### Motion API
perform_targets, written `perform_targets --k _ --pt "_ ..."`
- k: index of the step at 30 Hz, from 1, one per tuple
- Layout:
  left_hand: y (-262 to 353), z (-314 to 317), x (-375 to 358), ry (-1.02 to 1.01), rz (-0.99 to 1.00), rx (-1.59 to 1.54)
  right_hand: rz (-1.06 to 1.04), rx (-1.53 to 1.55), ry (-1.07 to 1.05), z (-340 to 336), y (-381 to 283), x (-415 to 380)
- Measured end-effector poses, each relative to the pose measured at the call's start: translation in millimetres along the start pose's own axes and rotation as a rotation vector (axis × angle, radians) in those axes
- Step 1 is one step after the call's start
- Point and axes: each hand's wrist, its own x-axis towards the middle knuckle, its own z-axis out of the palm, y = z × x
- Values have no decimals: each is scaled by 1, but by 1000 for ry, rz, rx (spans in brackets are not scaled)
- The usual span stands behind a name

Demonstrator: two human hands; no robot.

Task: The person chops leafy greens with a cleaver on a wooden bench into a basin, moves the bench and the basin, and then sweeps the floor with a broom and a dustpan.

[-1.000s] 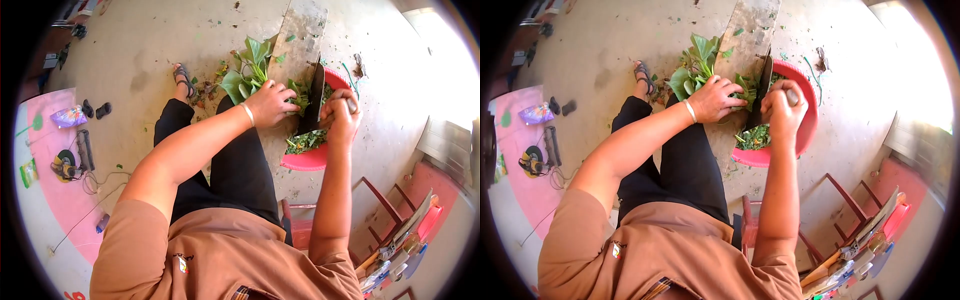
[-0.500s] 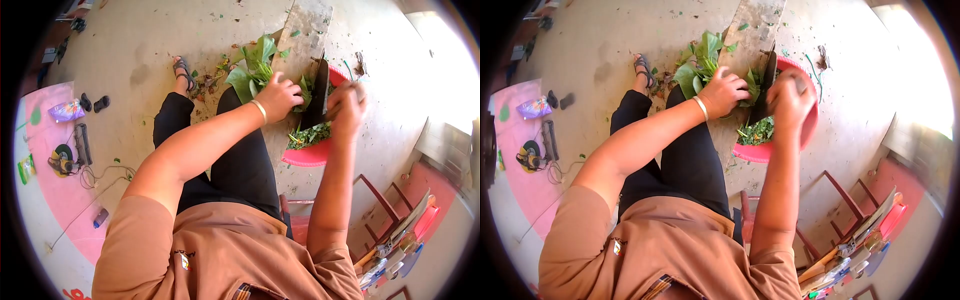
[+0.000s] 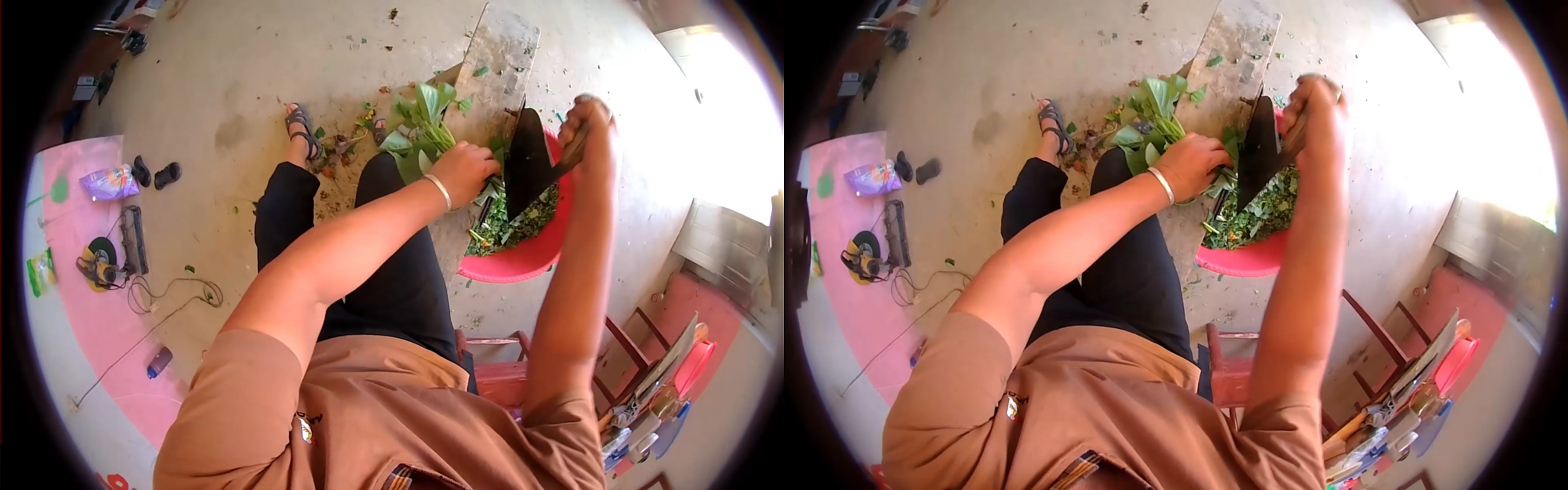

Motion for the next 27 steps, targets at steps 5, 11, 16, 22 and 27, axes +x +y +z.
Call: perform_targets --k 5,11,16,22,27 --pt "-1 -6 -16 38 31 132 -157 -43 -18 -15 57 -69" --pt "0 -6 -13 -33 29 -45 -2 -13 12 -18 15 -14" --pt "8 -4 0 25 -40 -116 101 59 -12 -7 -7 16" --pt "7 -10 -23 31 35 166 -140 -93 -17 -14 50 -59" --pt "-3 -6 -25 46 21 -36 -138 -98 -67 -21 52 -53"
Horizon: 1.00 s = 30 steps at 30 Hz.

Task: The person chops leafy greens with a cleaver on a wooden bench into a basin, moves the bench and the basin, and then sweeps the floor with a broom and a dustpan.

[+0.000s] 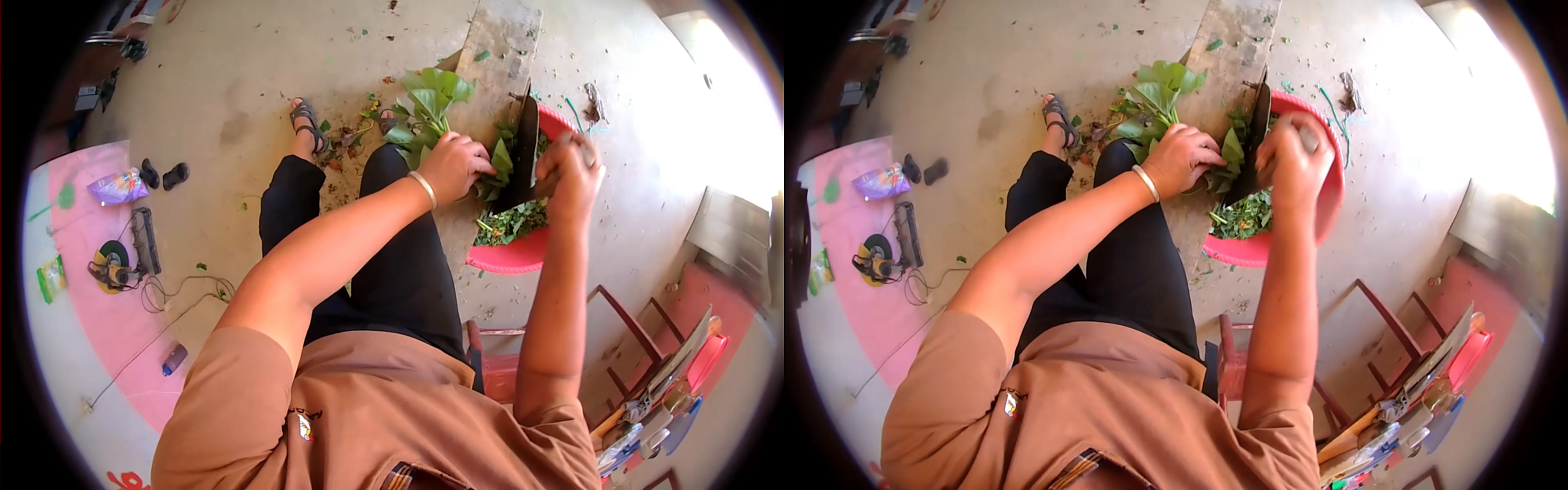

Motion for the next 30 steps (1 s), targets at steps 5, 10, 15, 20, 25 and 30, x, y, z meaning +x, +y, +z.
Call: perform_targets --k 5,10,15,20,25,30 --pt "3 6 10 -18 -70 -125 251 179 59 -14 -44 85" --pt "12 0 9 -8 -93 62 77 23 105 14 -34 36" --pt "6 0 -2 10 5 50 -4 202 102 9 3 -5" --pt "0 6 0 1 -63 -112 96 -9 22 -2 -28 35" --pt "9 7 9 82 -109 -173 192 217 18 -8 -40 88" --pt "19 -3 0 10 -111 -41 3 117 130 14 -14 11"
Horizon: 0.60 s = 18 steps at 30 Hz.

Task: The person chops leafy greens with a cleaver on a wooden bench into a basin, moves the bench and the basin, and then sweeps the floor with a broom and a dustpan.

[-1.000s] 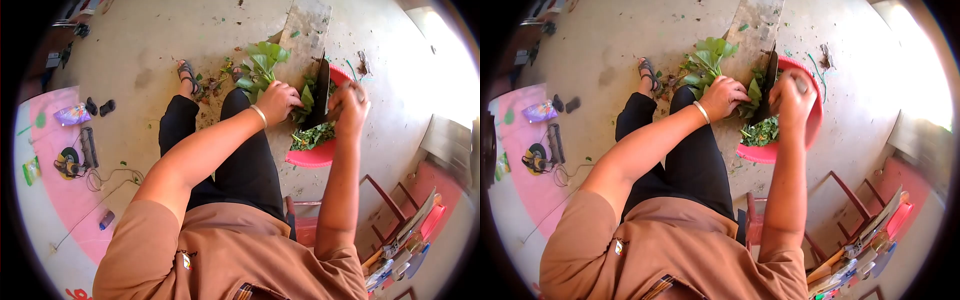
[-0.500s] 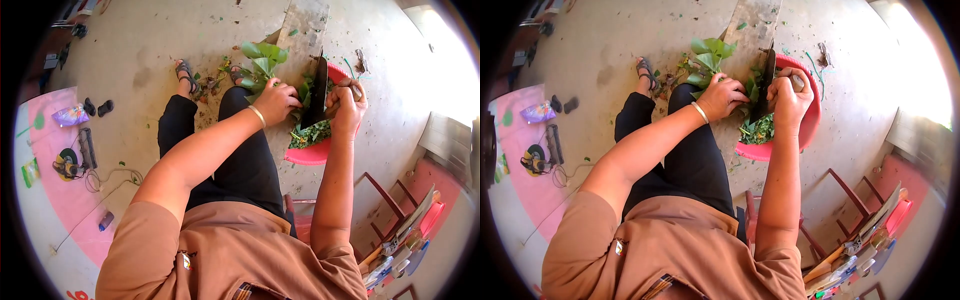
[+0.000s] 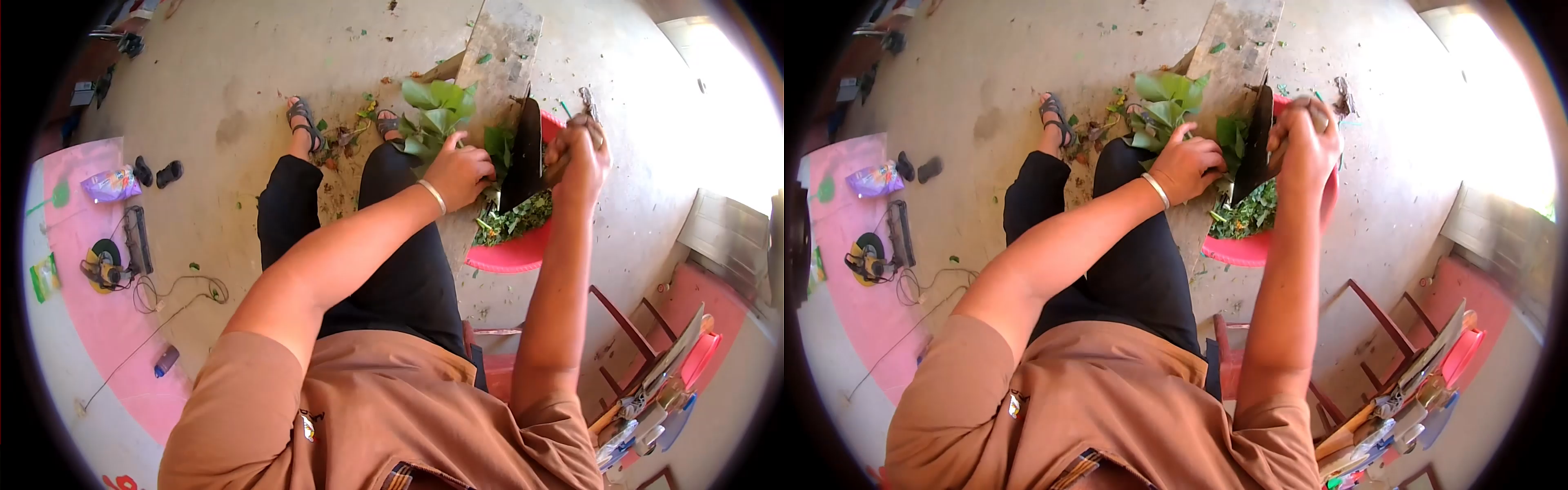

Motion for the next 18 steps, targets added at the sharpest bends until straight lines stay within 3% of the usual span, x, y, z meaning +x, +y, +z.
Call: perform_targets --k 3,6,10,13,16,18 --pt "-7 1 -12 -27 72 120 -58 76 -13 -12 29 -31" --pt "-17 0 -12 -81 153 113 -5 -22 -72 -12 16 -18" --pt "-13 2 -6 -137 224 58 153 9 -96 -6 -28 51" --pt "-6 -5 4 -197 233 181 216 37 -114 -6 -33 79" --pt "-4 -5 5 -204 174 189 85 -84 -8 -2 -18 34" --pt "-11 0 -5 -111 267 126 -21 22 15 -3 3 -2"
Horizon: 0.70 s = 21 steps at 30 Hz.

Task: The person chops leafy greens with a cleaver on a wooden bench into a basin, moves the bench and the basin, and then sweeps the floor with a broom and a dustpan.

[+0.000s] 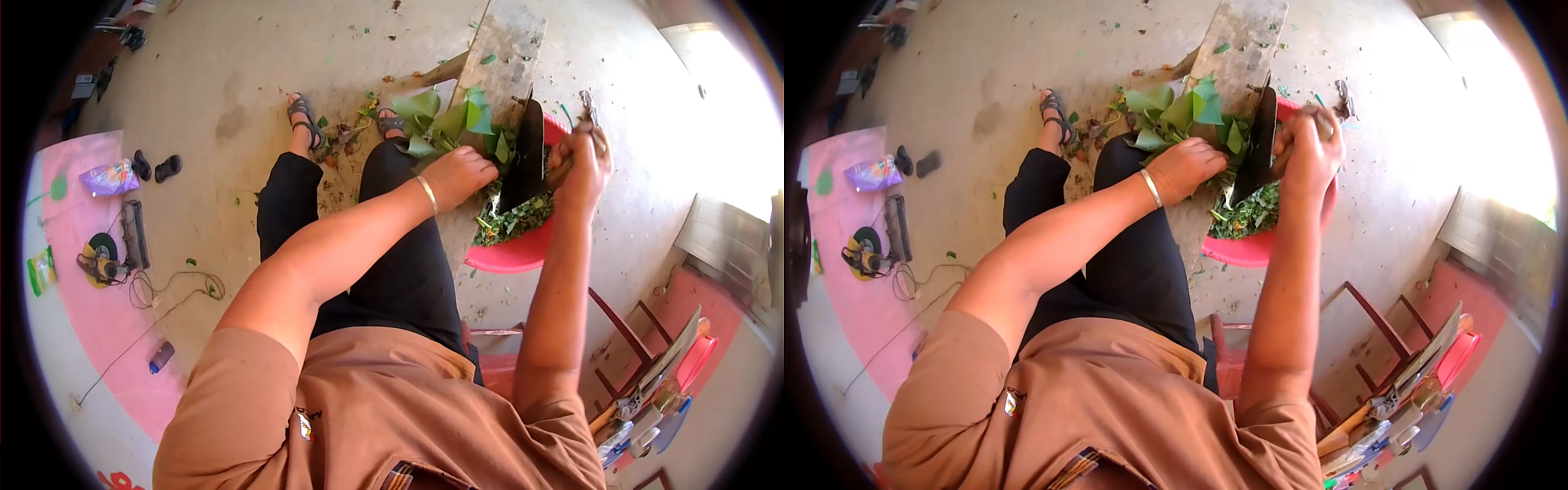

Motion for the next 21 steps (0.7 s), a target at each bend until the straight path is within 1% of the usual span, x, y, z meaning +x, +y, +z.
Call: perform_targets --k 1,3,4,5,7,8,9,12,13,15,16,17,19,20,21 --pt "-1 1 -3 -8 -6 -3 -38 53 9 -4 11 -10" --pt "-4 3 -3 9 20 27 -45 58 -22 -6 19 -21" --pt "-5 4 -1 -32 5 16 -7 9 -24 -7 18 -18" --pt "-5 4 1 -31 14 21 -15 13 -20 -9 13 -9" --pt "-6 3 0 -21 27 -48 0 -144 -123 -16 -4 22" --pt "-3 2 -1 -65 -31 -55 88 -65 -115 -16 -15 43" --pt "0 3 -1 -75 -29 -64 173 12 -104 -15 -25 60" --pt "-5 5 9 -61 52 -35 221 19 -99 -1 -34 76" --pt "-5 2 13 -57 50 -30 191 -17 -83 3 -34 67" --pt "-2 -1 18 -70 -150 36 93 -106 -9 7 -24 32" --pt "-6 -2 16 -54 -44 106 36 -67 -37 2 -13 16" --pt "-8 0 13 -59 -51 101 -20 -24 -65 -4 -1 1" --pt "-10 2 8 50 3 94 -55 -17 -43 -14 26 -26" --pt "-10 2 8 86 10 52 -22 40 -56 -17 32 -26" --pt "-14 -1 9 80 14 66 -26 55 -56 -15 29 -19"
